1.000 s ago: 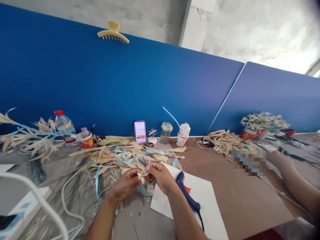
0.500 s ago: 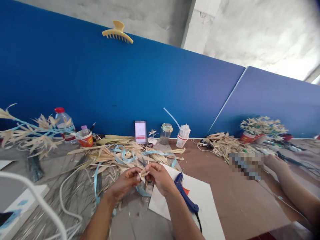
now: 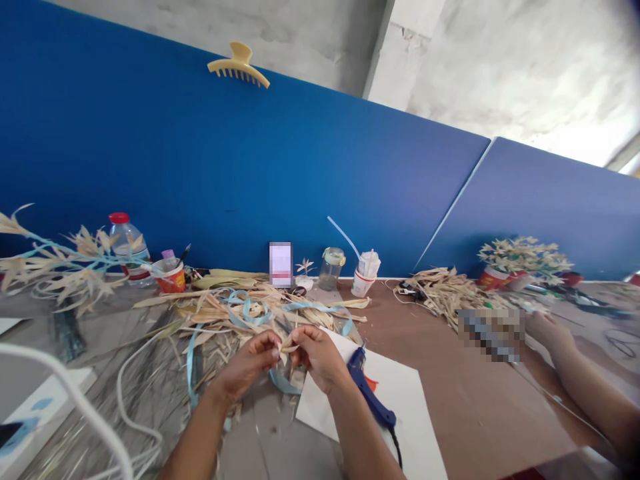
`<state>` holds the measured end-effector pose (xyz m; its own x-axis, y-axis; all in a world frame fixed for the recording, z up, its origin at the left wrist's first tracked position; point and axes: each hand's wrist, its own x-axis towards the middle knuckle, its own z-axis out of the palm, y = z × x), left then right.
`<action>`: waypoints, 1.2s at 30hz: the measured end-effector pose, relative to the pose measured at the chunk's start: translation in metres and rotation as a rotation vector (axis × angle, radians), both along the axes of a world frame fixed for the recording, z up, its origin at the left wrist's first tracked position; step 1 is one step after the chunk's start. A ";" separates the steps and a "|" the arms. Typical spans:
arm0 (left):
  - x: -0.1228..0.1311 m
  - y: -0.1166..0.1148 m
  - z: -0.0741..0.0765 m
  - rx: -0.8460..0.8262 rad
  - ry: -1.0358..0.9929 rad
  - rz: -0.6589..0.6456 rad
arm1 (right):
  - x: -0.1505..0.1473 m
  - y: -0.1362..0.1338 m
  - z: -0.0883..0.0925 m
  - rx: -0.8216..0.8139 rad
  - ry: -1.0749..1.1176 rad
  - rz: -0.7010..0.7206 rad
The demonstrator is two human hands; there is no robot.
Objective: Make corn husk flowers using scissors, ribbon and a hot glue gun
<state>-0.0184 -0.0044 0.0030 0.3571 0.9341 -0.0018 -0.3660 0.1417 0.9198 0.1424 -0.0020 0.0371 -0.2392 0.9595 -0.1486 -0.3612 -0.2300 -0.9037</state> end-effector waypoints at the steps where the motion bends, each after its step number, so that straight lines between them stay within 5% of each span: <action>1: 0.000 0.000 0.000 0.001 0.000 -0.003 | 0.000 0.000 0.001 -0.001 -0.001 -0.001; 23: 0.004 0.000 0.000 -0.021 -0.044 0.026 | 0.002 0.001 -0.001 0.028 0.005 -0.001; 31: 0.004 0.002 0.002 -0.058 -0.110 0.113 | 0.003 0.005 -0.006 -0.037 0.210 -0.118; 36: 0.005 0.002 0.006 -0.009 -0.177 0.134 | -0.007 0.000 -0.007 0.021 0.101 -0.061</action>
<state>-0.0136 -0.0022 0.0091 0.2254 0.9734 0.0410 -0.5374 0.0891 0.8386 0.1359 -0.0024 0.0301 -0.1931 0.9754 -0.1062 -0.4638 -0.1861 -0.8662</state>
